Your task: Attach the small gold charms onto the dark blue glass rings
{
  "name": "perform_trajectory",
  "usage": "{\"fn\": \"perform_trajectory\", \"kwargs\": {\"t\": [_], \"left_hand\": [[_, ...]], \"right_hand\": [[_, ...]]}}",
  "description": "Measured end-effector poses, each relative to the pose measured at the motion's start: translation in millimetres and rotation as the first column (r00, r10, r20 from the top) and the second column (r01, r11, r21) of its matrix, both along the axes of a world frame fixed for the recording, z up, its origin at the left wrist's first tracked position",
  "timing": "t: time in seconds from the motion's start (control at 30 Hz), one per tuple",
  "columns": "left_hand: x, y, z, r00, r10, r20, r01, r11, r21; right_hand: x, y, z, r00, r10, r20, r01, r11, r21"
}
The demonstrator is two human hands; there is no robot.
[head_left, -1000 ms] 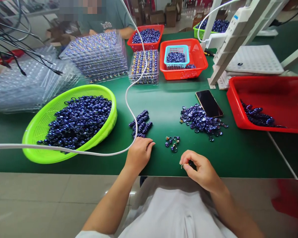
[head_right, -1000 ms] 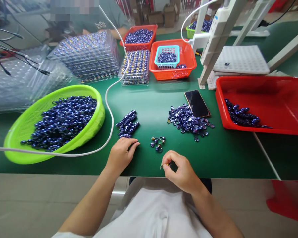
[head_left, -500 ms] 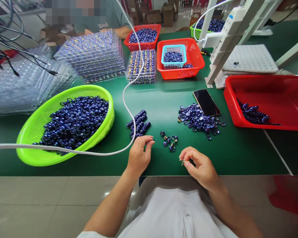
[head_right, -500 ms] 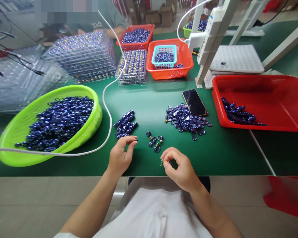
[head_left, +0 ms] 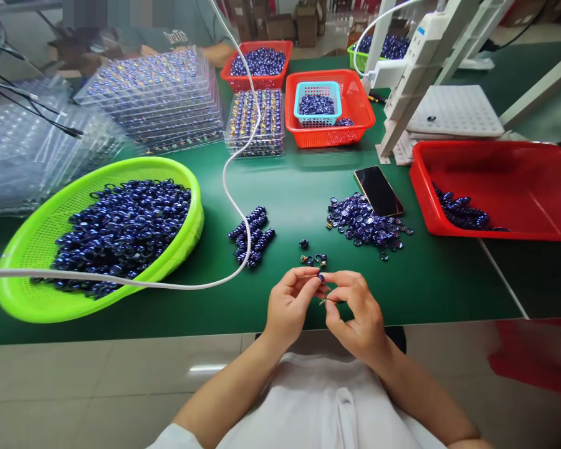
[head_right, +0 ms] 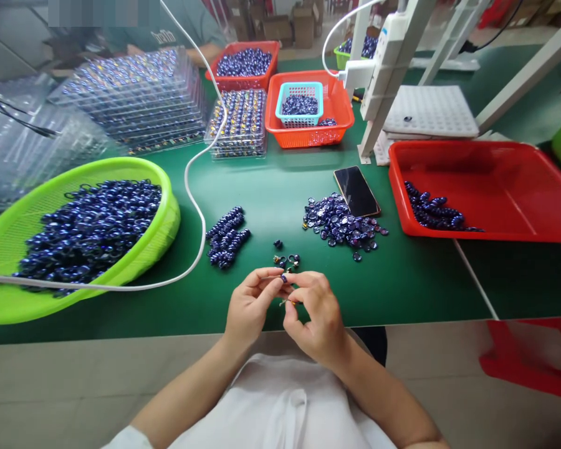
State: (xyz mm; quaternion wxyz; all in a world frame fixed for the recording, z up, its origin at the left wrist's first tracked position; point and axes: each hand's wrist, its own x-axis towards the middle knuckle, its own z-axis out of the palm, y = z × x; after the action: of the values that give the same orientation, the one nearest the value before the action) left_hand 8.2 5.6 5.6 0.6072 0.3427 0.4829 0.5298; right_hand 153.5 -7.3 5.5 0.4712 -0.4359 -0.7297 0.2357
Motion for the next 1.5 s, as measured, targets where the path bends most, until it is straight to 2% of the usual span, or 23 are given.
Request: {"fn": "perform_trajectory", "kwargs": {"t": [0.13,0.27,0.37,0.53,0.67,0.93,1.23,1.5], "left_hand": [[-1.0,-3.0,-0.6,0.988,-0.030,-0.148,0.042,0.996,0.076],[-5.1,-2.5,-0.7,0.981,-0.075,-0.177,0.088,0.994,0.065],[-9.3,-1.7,-1.7,0.980,-0.122,-0.155,0.129,0.991,0.037],[-11.2,-3.2,-4.9,0.978,-0.131,-0.161,0.146,0.986,0.083],[-10.9,-3.9,-4.5,0.968,-0.138,-0.209,0.176,0.969,0.174],[-17.9,-2.1,-3.5,0.921,-0.132,-0.366,0.272,0.891,0.364],[-19.9,-2.5,-6.9,0.896,-0.149,-0.419,0.331,0.853,0.403],[-17.6,-4.3,-7.0,0.892,-0.101,-0.441,0.321,0.828,0.460]], "right_hand": [[0.4,-1.9,-5.2,0.993,0.004,0.114,-0.008,0.999,0.031],[2.1,-2.7,-2.0,0.988,0.045,0.145,-0.050,0.998,0.026],[5.6,-0.8,6.8,0.997,0.058,0.051,-0.055,0.997,-0.056],[10.2,7.6,19.1,0.994,-0.068,-0.091,0.040,0.958,-0.283],[10.4,11.7,22.0,0.997,0.007,-0.074,-0.034,0.925,-0.379],[10.7,12.4,24.5,0.998,0.054,-0.021,-0.057,0.882,-0.467],[9.7,13.7,21.2,0.999,0.046,-0.017,-0.048,0.824,-0.565],[8.6,15.5,12.7,0.997,0.043,-0.063,-0.072,0.785,-0.615]]}}
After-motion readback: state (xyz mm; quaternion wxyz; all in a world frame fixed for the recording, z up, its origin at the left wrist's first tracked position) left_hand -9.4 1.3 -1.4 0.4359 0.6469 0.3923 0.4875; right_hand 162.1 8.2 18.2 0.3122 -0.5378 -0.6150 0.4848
